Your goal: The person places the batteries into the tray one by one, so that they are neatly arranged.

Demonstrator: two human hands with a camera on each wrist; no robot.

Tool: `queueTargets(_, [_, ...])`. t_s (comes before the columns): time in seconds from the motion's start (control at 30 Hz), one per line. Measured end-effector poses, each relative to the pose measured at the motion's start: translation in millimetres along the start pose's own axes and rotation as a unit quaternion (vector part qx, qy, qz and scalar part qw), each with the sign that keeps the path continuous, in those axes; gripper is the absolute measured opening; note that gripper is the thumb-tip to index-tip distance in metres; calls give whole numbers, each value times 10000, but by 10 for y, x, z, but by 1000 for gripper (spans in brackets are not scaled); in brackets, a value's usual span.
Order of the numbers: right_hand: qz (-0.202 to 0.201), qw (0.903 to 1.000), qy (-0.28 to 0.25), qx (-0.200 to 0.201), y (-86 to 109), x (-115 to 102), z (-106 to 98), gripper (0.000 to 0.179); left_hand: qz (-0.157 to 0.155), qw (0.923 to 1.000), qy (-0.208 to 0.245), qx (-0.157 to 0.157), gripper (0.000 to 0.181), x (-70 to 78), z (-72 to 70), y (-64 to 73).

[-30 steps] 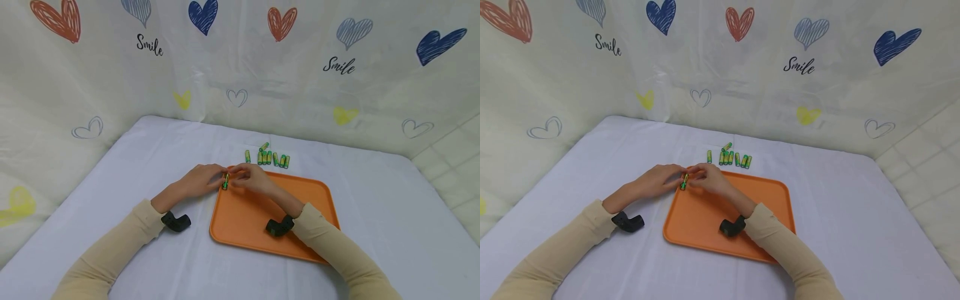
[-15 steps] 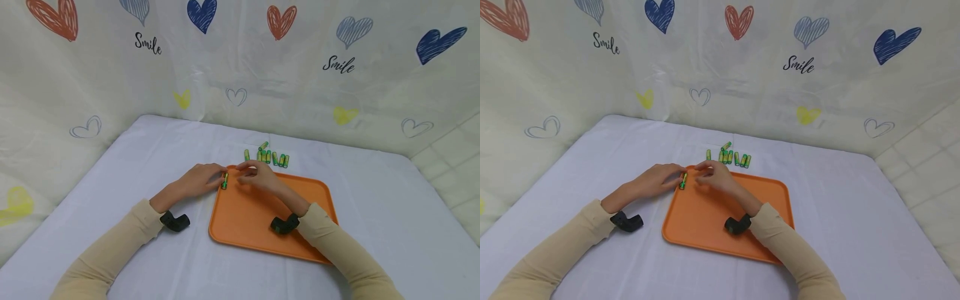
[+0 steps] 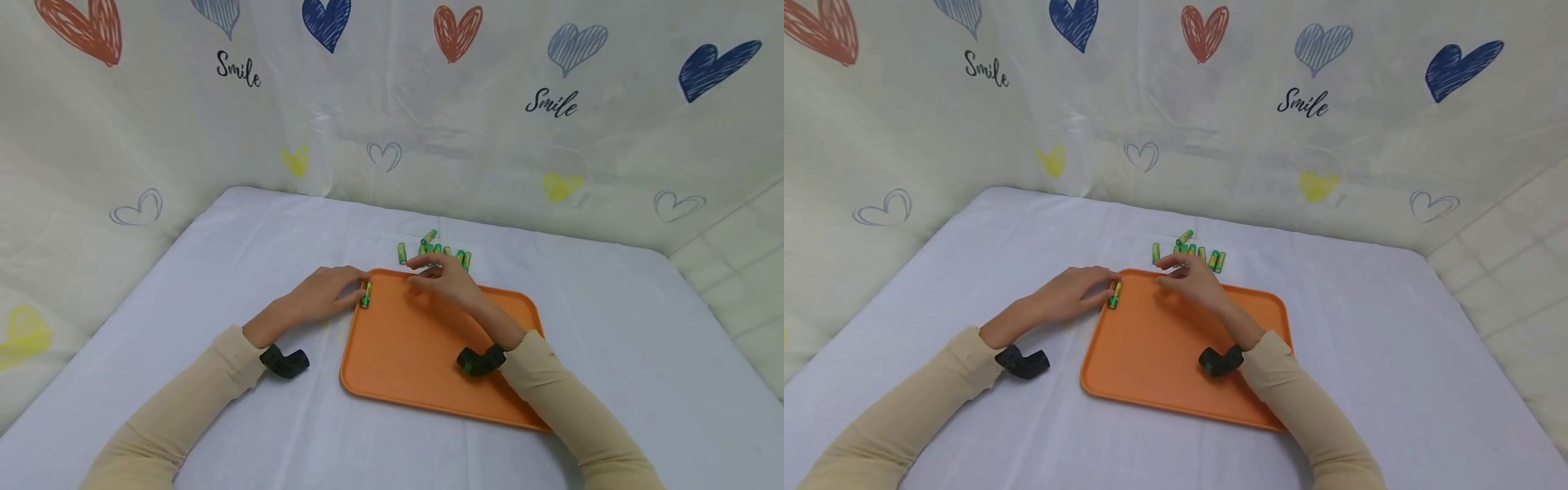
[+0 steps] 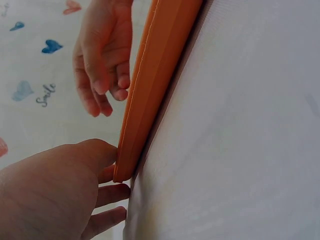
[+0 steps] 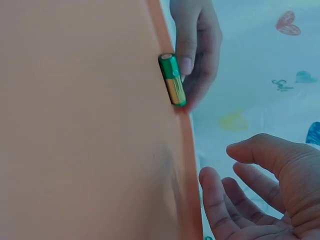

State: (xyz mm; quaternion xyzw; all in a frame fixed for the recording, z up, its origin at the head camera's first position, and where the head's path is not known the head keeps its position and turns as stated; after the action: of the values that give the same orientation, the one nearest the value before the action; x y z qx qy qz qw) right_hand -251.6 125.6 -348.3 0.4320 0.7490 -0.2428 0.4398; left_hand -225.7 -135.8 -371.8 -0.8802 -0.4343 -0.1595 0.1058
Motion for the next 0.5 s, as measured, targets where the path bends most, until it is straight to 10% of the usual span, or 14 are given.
queueTargets(0.5, [151, 9991, -150, 377, 51, 84, -320, 36, -9, 10000, 50, -6, 44, 25, -10, 18])
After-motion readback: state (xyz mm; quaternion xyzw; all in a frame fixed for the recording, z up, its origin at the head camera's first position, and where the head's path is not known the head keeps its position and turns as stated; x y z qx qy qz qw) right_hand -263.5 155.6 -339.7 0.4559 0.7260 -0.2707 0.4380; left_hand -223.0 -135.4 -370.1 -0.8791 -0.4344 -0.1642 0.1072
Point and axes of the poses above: each hand's wrist, its own y-axis away from the middle knuckle, its own z-axis out of the palm, x = y × z, the point moved 1 cm from there along -y, towards the middle knuckle, and after that the axes turned 5 degrees about -x, right-handed, at the moved point
